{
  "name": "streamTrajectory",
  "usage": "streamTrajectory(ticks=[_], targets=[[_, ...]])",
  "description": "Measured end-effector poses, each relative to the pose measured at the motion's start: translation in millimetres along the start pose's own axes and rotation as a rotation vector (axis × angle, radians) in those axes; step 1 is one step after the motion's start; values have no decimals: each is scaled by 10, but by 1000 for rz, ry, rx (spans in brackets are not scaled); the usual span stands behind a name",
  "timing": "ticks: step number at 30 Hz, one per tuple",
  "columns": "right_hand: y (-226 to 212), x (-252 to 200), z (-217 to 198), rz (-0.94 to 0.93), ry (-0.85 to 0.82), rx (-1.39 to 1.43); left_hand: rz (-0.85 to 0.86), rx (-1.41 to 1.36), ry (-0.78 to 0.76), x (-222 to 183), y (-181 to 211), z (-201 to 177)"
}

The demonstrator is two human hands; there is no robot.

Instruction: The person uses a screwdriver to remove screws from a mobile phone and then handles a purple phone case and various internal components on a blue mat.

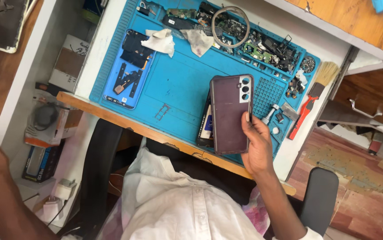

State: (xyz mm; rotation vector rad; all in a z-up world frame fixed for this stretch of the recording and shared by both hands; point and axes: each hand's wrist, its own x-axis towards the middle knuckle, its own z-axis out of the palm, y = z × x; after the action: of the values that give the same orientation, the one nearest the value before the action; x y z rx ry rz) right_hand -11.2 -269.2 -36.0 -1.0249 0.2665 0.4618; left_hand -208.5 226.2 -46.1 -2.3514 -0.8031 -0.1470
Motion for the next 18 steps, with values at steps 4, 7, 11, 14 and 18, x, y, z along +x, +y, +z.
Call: streamTrajectory(ticks=[4, 7, 11, 14, 18], targets=[[15, -11, -12, -10, 12, -5, 84, -28, 158, -187, -53, 230], [27, -6, -40, 3, 24, -5, 34, -324, 141, -74, -6, 250], [42, 9, -48, -11, 39, -3, -27, -95, -1, -50, 75, -264], [41, -2, -41, -13, 29, 1, -17, -57, -44, 164, 186, -669], [32, -2, -30, -15, 33, 4, -244, -687, -112, 291, 364, -1235]])
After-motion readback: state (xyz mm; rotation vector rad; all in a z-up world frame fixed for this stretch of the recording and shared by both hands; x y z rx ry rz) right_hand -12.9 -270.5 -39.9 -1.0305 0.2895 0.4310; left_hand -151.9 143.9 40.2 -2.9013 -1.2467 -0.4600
